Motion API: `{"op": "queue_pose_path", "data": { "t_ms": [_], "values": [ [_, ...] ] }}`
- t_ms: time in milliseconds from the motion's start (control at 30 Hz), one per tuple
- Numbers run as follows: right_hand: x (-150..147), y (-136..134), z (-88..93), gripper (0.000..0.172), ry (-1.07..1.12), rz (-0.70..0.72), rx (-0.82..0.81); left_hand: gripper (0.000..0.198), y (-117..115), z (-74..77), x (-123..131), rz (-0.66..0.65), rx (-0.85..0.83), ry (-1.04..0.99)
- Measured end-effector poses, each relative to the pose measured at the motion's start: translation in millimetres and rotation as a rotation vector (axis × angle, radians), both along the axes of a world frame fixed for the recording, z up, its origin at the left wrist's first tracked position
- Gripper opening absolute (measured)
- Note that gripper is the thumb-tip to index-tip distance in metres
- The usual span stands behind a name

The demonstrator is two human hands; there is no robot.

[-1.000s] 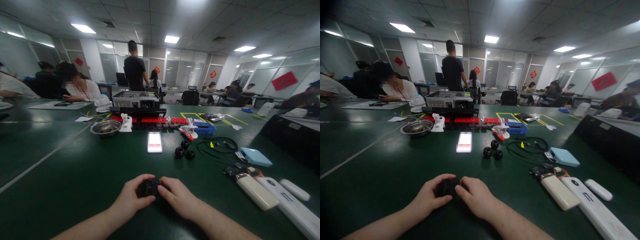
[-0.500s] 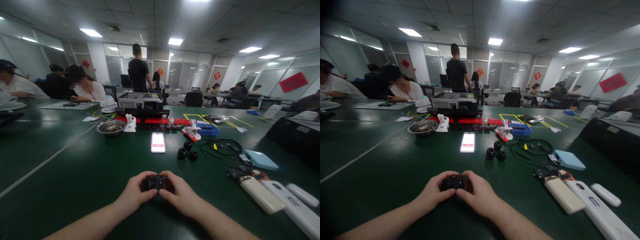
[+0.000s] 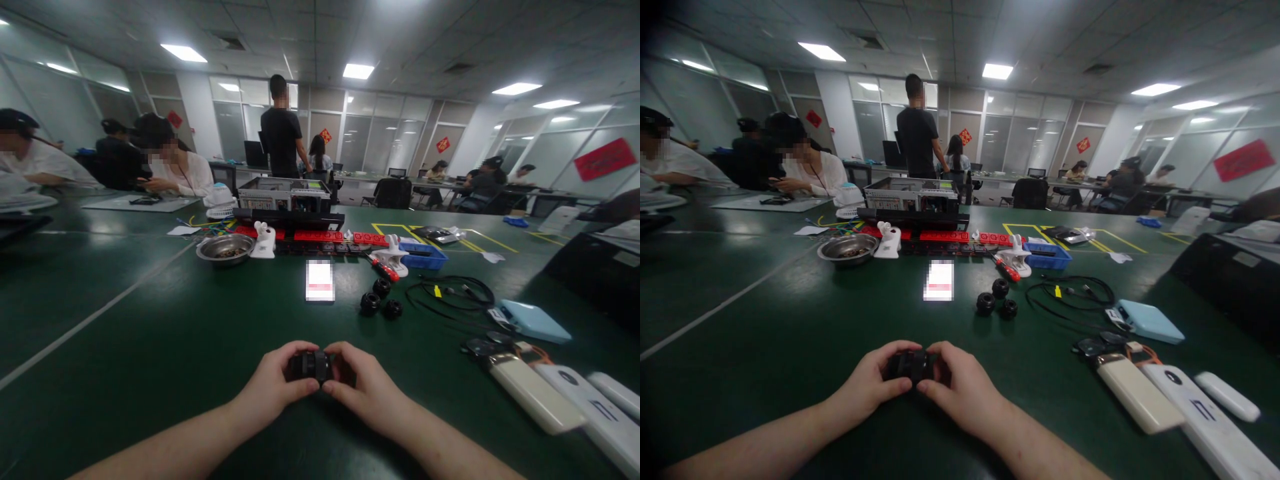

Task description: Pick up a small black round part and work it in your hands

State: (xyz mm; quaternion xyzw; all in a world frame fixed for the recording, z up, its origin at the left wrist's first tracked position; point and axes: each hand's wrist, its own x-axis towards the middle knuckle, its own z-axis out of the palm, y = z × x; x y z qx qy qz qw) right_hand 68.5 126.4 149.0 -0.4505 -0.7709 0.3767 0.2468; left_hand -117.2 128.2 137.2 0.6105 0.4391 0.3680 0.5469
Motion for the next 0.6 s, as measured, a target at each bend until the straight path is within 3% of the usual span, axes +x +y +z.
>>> {"op": "queue_pose_path", "data": {
  "t_ms": [133, 267, 433, 600],
  "values": [
    [0.6, -1.3, -0.6, 0.031, 0.009, -0.01, 0.044, 0.035, -1.9, 2.8, 0.1, 0.019, 0.025, 0.034],
    [1.4, 1.9, -1.0, 0.02, -0.041, -0.032, 0.07, 0.037, -3.6, 3.8, 1.3, 0.035, 0.046, 0.055],
    [0.0, 3.8, 2.2, 0.031, -0.088, 0.025, 0.037, 0.035, -5.5, 7.8, 2.0, 0.034, 0.047, 0.07],
    [-0.3, 2.7, 0.9, 0.022, -0.017, 0.012, 0.059, 0.04, -6.8, 8.9, 0.9, 0.004, 0.005, 0.049]
  ]
}}
